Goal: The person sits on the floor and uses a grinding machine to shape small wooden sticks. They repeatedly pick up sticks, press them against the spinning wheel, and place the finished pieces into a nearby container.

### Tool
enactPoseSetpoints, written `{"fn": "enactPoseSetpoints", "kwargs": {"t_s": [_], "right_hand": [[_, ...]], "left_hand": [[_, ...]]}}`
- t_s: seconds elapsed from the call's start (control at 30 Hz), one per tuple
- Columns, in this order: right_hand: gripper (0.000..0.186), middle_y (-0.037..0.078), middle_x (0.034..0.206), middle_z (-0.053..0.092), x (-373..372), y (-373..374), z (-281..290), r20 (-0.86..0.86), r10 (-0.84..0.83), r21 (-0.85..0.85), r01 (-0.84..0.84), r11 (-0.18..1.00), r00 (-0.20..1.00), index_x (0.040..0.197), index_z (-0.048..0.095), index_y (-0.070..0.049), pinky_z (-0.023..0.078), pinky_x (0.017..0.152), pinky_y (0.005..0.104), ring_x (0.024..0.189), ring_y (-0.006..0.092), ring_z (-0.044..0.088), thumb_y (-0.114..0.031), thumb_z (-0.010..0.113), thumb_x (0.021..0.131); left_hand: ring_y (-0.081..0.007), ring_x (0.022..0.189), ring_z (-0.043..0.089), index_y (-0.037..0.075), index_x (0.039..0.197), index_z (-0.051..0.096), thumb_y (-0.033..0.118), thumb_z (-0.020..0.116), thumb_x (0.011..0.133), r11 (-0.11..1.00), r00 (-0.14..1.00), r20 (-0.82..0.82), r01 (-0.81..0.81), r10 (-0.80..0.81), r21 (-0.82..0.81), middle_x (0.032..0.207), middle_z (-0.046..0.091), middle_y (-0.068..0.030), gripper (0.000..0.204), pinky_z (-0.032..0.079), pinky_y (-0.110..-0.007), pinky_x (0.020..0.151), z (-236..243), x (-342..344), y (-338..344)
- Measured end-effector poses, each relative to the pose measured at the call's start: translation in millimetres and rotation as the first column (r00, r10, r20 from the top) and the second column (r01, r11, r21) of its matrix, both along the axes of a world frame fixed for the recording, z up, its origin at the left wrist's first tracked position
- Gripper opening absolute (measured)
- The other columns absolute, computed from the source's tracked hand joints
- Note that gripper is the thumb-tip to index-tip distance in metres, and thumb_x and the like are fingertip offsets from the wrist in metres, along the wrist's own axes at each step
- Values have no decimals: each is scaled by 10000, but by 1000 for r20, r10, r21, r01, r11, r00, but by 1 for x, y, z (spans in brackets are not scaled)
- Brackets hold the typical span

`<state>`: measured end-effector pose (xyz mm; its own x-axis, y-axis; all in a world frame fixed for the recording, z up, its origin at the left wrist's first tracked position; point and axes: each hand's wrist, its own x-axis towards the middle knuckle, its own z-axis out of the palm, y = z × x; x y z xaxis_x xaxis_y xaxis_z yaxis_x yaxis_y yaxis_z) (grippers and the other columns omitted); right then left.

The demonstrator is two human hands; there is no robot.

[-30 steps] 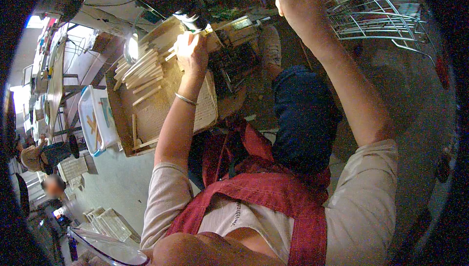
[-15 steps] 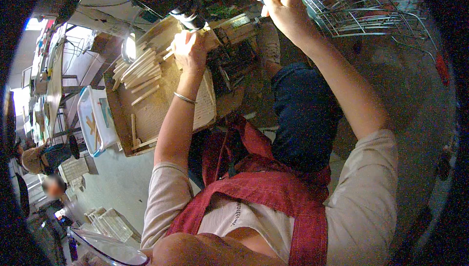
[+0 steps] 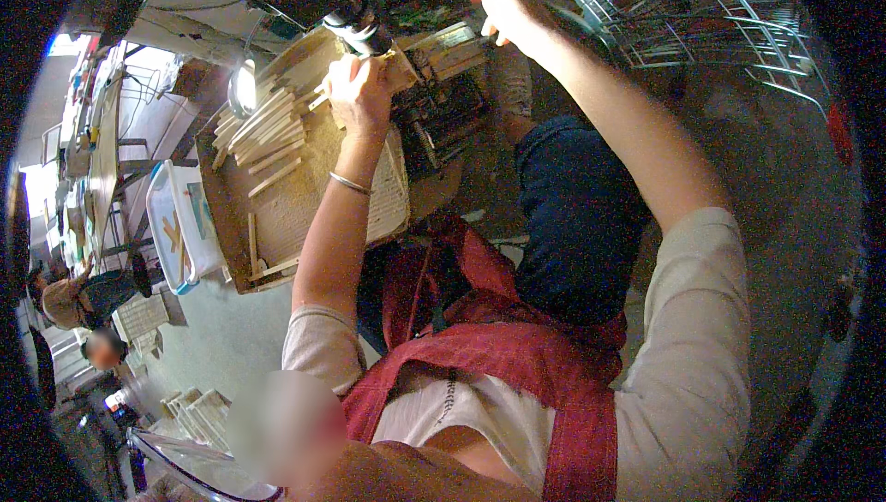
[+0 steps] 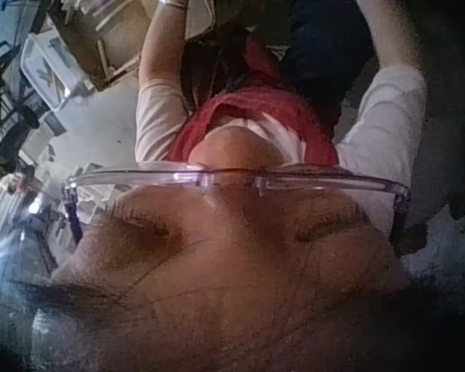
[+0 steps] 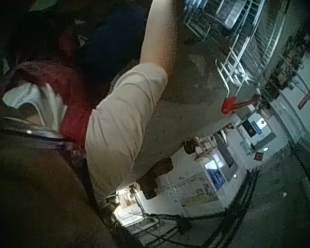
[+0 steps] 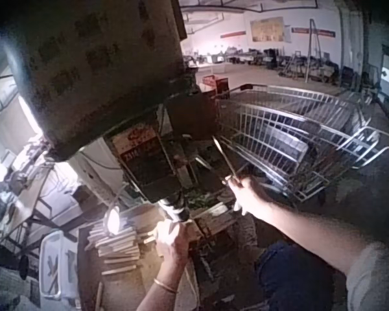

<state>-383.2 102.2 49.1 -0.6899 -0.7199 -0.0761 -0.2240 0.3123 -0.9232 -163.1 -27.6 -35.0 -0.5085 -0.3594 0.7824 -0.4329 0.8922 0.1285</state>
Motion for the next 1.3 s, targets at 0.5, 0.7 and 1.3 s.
{"fn": "enactPoseSetpoints", "kwargs": {"t_s": [0.5,0.7,1.3], "right_hand": [[338,-38,620,515,37,77,120,-107,-56,-277,25,961,993,832,650,-97,313,440,226,494,39,449,-394,617,989],[304,-20,505,371,13,26,212,302,111,-635,113,764,947,749,541,-112,253,353,307,368,114,331,-290,580,993],[259,-24,544,486,76,52,94,475,157,-535,143,833,866,941,692,-30,254,339,237,374,56,345,-267,590,965]], "left_hand": [[-284,797,543,133,733,595,125,706,724,999,999,-25,-32,31,-24,780,524,-54,112,415,-408,719,-3,7,0],[-284,815,549,127,732,586,149,705,768,999,999,33,29,-28,-21,813,535,-59,126,412,-421,732,10,-11,5],[-343,1032,597,112,1066,687,214,705,829,945,946,320,-145,46,294,1062,634,-131,259,483,-465,878,27,69,8]]}}
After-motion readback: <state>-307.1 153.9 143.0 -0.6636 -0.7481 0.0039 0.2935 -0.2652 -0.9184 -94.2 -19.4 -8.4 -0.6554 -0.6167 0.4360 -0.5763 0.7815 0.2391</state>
